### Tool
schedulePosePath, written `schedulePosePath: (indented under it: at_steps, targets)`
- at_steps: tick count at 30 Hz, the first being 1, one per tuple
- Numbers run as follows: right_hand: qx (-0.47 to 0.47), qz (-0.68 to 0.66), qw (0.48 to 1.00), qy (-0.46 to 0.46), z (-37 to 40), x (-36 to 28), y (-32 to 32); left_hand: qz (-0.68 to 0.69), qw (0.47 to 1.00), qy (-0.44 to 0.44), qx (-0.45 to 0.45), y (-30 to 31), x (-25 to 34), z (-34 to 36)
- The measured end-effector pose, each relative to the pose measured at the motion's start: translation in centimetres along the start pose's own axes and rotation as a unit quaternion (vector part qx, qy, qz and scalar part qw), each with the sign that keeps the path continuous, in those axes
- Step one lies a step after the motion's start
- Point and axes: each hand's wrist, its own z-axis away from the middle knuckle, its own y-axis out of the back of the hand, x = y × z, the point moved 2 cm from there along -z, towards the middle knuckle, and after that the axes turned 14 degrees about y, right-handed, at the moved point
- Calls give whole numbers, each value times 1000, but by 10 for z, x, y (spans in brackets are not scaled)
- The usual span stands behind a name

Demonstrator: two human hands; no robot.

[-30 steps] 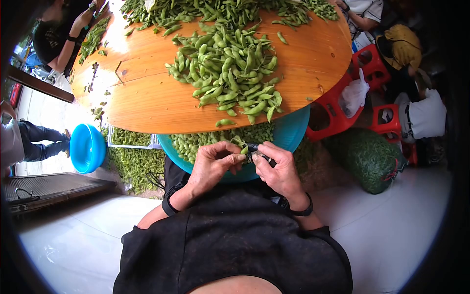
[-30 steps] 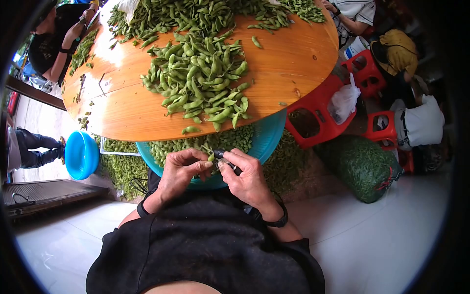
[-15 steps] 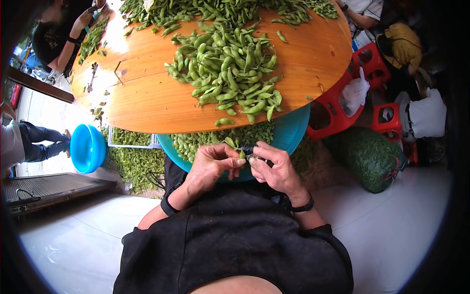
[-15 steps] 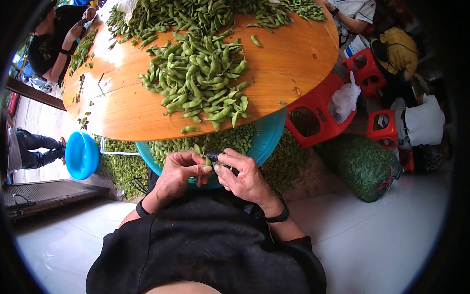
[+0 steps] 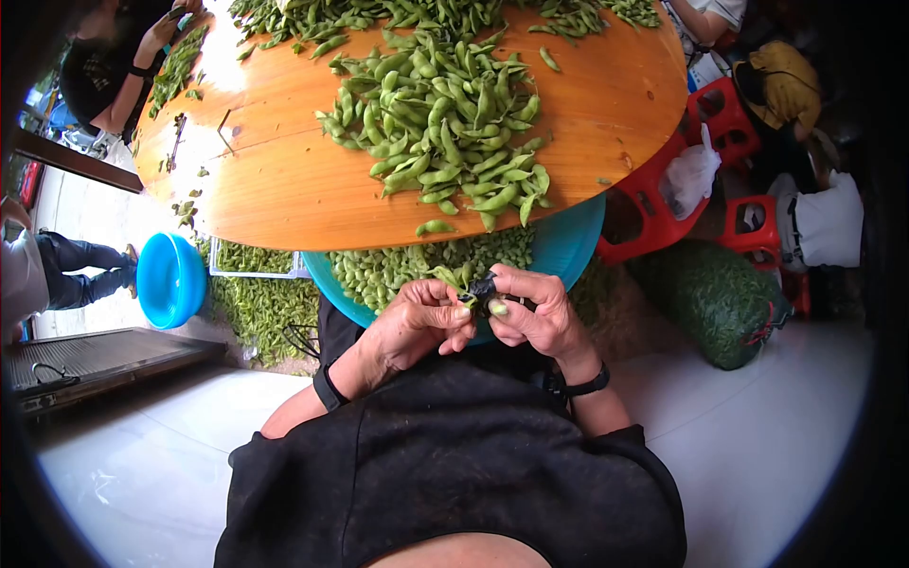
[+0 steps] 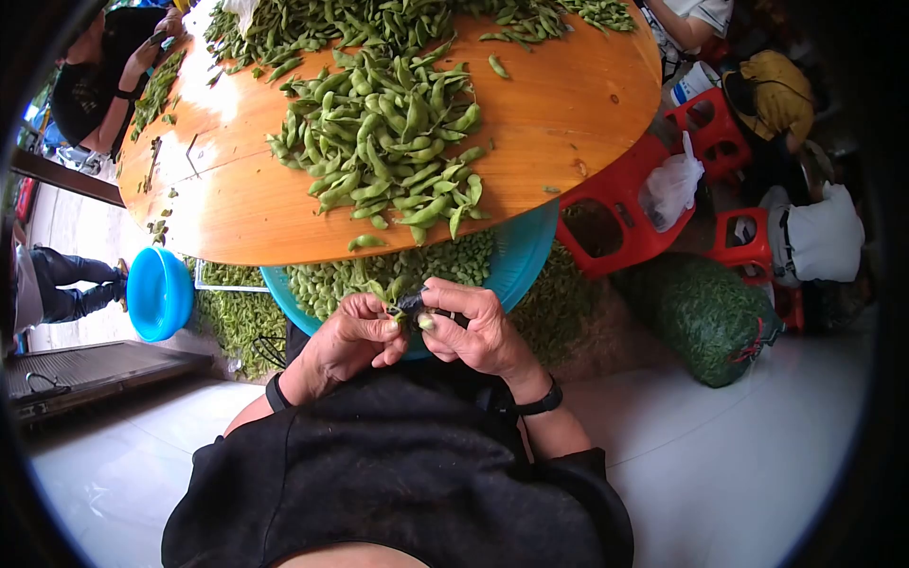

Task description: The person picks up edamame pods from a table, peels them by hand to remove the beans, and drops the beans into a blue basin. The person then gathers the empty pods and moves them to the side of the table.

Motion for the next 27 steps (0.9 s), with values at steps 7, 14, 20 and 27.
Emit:
schedulePosePath:
  at_steps: [7, 14, 20, 27]
  targets:
    - [-1, 387, 915, 116, -2, 4, -6, -172, 976, -66, 117, -14, 8, 1]
    - [80, 60, 995, -13, 2, -1, -1, -457, 785, -236, 346, -8, 18, 19]
    - [4, 30, 999, -40, 2, -9, 0, -505, 741, -352, 267, -12, 19, 16]
    - [-20, 70, 997, -23, 4, -12, 4, -478, 783, -336, 211, -16, 22, 15]
